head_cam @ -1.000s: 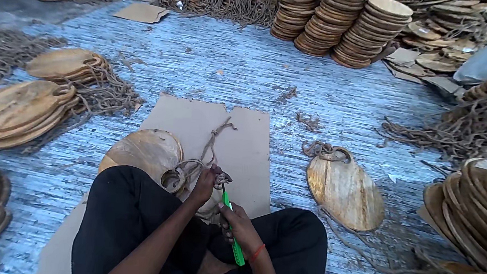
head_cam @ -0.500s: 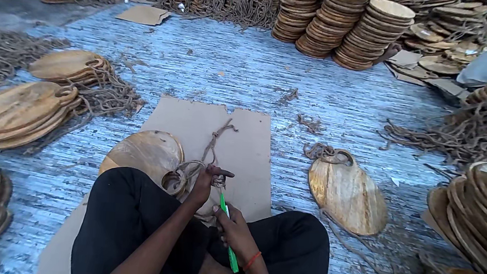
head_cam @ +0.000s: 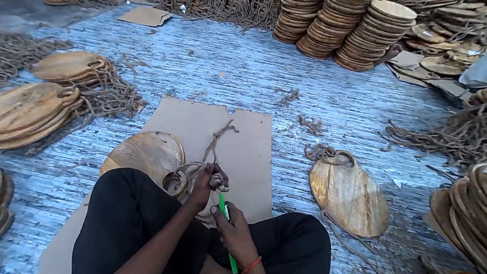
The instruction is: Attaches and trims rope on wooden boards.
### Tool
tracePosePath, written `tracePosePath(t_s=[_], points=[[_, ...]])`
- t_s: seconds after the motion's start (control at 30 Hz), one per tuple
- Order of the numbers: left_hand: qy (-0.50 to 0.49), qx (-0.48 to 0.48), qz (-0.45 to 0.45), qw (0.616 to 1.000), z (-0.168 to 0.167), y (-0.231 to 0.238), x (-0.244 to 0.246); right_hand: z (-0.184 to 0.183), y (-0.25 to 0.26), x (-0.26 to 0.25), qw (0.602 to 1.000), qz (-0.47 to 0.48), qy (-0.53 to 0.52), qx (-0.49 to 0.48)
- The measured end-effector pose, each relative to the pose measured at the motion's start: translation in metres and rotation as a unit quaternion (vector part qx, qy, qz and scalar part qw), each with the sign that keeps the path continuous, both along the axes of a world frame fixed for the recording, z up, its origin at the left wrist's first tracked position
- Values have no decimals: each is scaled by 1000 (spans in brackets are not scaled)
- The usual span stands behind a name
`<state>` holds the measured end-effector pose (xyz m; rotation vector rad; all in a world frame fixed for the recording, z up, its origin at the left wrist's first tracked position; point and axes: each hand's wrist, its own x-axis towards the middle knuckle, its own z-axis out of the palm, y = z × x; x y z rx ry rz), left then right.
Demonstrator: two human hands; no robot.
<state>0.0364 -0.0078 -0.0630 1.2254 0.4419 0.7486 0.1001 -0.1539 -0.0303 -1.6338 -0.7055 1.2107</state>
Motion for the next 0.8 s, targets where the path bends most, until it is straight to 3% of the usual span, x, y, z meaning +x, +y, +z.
tracePosePath(t_s=[0.1,0.2,0.53,0.8], points=[[-34,-78,8,996,6,-11,-2,10,3,-4,994,-24,104,5],[-37,-124,10,992,6,-16,-3,13,5,-5,990,-40,137,-1],[124,35,60,990,-4,-17,2,0,7,7,985,-92,143,-15],[162,15,43,986,-13,-8,-1,-24,0,20,978,-98,178,-49]])
